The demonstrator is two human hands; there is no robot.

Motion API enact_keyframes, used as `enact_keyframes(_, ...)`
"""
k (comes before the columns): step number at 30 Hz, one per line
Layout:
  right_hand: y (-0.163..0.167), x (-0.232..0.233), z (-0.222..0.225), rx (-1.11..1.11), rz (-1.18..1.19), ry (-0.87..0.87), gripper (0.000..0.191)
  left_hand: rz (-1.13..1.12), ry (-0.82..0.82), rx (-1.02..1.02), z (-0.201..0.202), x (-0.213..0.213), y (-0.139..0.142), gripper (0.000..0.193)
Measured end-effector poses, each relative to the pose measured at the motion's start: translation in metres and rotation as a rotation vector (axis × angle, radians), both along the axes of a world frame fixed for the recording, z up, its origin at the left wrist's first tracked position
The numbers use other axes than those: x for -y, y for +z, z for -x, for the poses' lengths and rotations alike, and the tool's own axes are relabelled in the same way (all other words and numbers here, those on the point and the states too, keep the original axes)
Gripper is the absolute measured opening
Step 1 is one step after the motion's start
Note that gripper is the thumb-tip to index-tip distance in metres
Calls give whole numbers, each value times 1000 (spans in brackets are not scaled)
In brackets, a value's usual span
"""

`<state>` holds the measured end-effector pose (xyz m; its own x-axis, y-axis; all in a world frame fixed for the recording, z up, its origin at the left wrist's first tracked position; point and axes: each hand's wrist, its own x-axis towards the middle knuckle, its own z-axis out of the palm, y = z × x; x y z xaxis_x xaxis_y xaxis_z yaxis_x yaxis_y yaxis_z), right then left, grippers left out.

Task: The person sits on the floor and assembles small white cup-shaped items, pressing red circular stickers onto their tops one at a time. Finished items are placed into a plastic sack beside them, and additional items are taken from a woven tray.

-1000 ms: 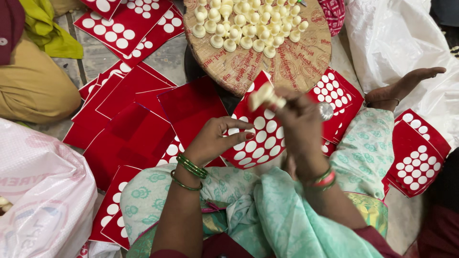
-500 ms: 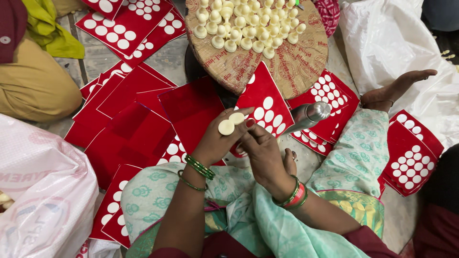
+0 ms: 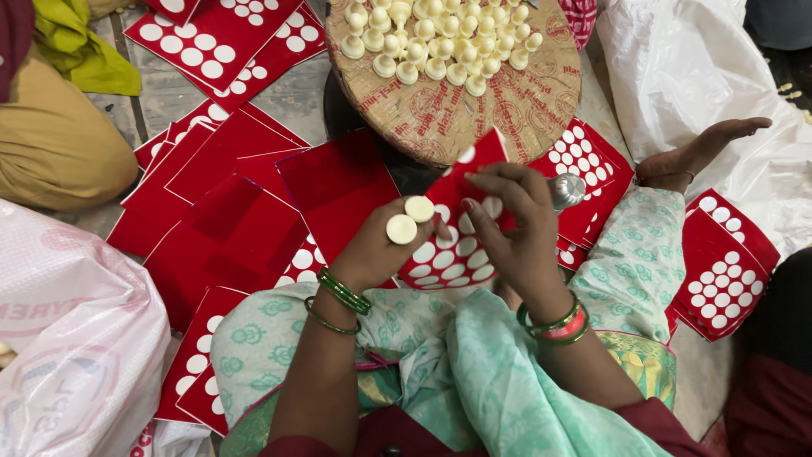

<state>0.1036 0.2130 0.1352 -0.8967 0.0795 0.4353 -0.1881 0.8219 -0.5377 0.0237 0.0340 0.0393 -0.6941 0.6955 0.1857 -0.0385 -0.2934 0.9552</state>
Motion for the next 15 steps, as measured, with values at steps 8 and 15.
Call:
enact_keyframes(8, 15, -19, 10, 165, -213, 262, 45, 177, 24, -124, -4, 6, 19, 22)
enact_keyframes(15, 6, -30, 8, 150, -136, 257, 37, 77, 122, -149, -2, 10, 30, 25)
